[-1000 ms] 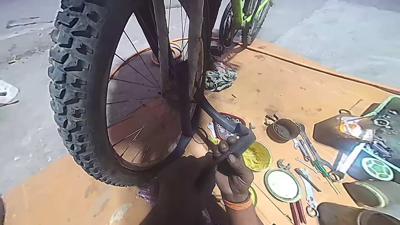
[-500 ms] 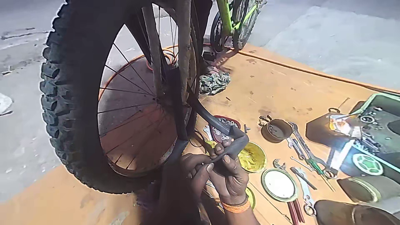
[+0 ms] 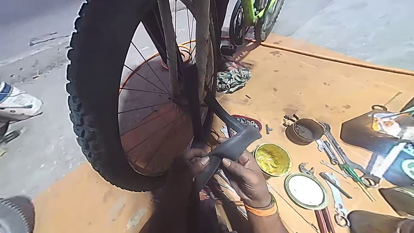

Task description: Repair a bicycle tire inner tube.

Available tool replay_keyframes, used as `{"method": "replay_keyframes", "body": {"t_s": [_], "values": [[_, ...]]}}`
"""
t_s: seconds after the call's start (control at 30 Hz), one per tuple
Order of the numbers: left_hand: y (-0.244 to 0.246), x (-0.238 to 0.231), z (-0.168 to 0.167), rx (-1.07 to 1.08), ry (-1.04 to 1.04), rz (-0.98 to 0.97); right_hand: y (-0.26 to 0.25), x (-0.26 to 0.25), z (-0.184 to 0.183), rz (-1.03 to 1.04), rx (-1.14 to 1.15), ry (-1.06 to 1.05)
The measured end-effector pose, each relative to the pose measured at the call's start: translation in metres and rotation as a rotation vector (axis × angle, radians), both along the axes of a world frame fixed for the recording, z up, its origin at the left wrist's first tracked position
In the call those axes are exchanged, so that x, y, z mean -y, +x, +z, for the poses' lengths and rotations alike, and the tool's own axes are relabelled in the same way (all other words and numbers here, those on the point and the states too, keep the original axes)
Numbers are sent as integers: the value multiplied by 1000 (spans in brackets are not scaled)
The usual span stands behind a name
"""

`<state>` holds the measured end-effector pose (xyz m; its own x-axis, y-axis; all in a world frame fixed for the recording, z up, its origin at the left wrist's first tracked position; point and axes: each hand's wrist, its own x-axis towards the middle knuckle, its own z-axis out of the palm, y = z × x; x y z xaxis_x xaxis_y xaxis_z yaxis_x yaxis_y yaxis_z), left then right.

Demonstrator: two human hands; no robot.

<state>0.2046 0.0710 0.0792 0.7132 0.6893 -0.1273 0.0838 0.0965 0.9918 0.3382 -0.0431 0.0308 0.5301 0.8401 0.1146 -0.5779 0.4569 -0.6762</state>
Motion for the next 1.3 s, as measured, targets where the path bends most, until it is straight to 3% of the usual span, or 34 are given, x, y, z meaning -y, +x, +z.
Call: {"method": "replay_keyframes", "body": {"t_s": [0.17,0.43,0.73,0.97,1.07,1.3], "values": [[-2,-4,-1,-53,-43,-4,2,4,1,-10,130,-85],[-5,-9,3,-16,-159,-31,10,11,-3,26,300,-37],[-11,-8,-4,135,-234,-87,-4,9,0,-75,192,-97],[-12,-8,-7,138,-192,-82,-7,9,0,-83,204,-115],[-12,-7,-7,124,-119,-79,-9,9,-1,-59,130,-89],[-17,8,-16,-105,314,-29,-5,9,-1,23,53,-25]]}}
